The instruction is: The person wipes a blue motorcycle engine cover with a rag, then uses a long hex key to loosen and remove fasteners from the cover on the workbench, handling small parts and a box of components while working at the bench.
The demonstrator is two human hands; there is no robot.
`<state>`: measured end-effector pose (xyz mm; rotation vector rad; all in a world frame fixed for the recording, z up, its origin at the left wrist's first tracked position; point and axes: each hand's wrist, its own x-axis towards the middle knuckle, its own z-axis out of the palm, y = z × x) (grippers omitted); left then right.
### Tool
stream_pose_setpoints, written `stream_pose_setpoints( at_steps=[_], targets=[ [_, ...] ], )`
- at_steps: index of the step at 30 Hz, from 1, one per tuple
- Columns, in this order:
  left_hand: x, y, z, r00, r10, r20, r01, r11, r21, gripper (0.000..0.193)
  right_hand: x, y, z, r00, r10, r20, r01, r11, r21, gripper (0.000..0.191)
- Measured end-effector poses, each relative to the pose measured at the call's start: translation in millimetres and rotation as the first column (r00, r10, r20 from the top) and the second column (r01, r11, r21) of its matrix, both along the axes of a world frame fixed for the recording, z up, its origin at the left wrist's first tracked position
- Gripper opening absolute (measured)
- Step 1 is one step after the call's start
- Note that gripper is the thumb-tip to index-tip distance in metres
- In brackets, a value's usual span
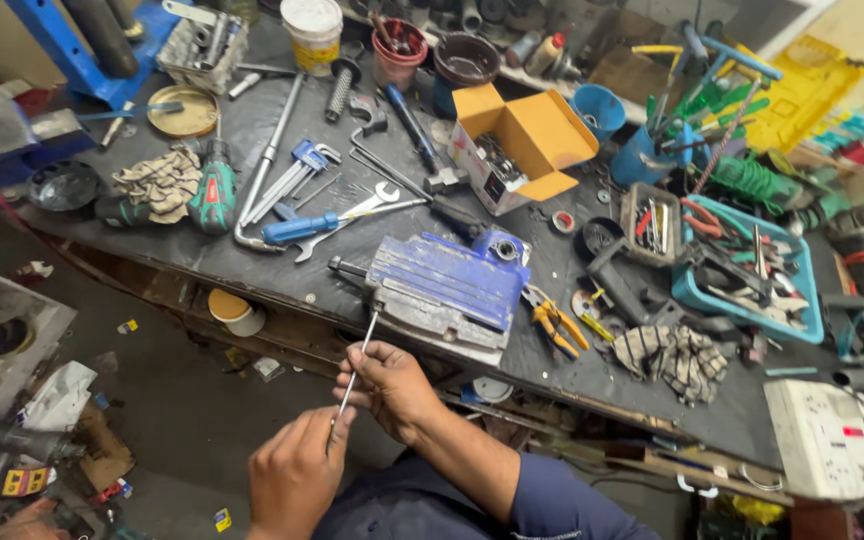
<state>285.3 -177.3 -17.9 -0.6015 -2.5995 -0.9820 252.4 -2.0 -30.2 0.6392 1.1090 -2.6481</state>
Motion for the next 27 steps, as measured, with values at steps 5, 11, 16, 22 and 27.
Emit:
stream_pose_setpoints(
  at_steps=[5,11,16,22,27],
  targets=[
    [-23.4,6.0,-15.4,0.250,-0.553,0.795,-0.503,0.627,0.595,0.048,3.5,7.8,0.8,1.000,0.010,0.017,-0.010,1.000,0.017,0.021],
    [-1.4,13.7,-4.6,0.990,0.086,0.113,-0.108,0.972,0.211,0.048,-3.5,13.9,-3.1,0.998,0.067,0.001,-0.067,0.998,0.017,0.021],
    [12.2,23.7,-47.6,0.822,0.124,0.556,-0.393,0.830,0.397,0.032,-7.3,22.7,-10.0,0.990,0.140,0.014,-0.139,0.990,-0.024,0.021],
    [16.0,34.4,-102.3,0.458,-0.538,0.708,-0.730,0.227,0.645,0.051,-7.5,43.1,-20.1,0.967,0.253,-0.035,-0.255,0.966,-0.052,0.020],
    [40.7,35.9,-86.3,0.869,0.071,0.490,-0.395,0.697,0.599,0.051,-11.7,43.5,-26.6,0.960,0.279,-0.002,-0.278,0.954,-0.111,0.021]
  ],
)
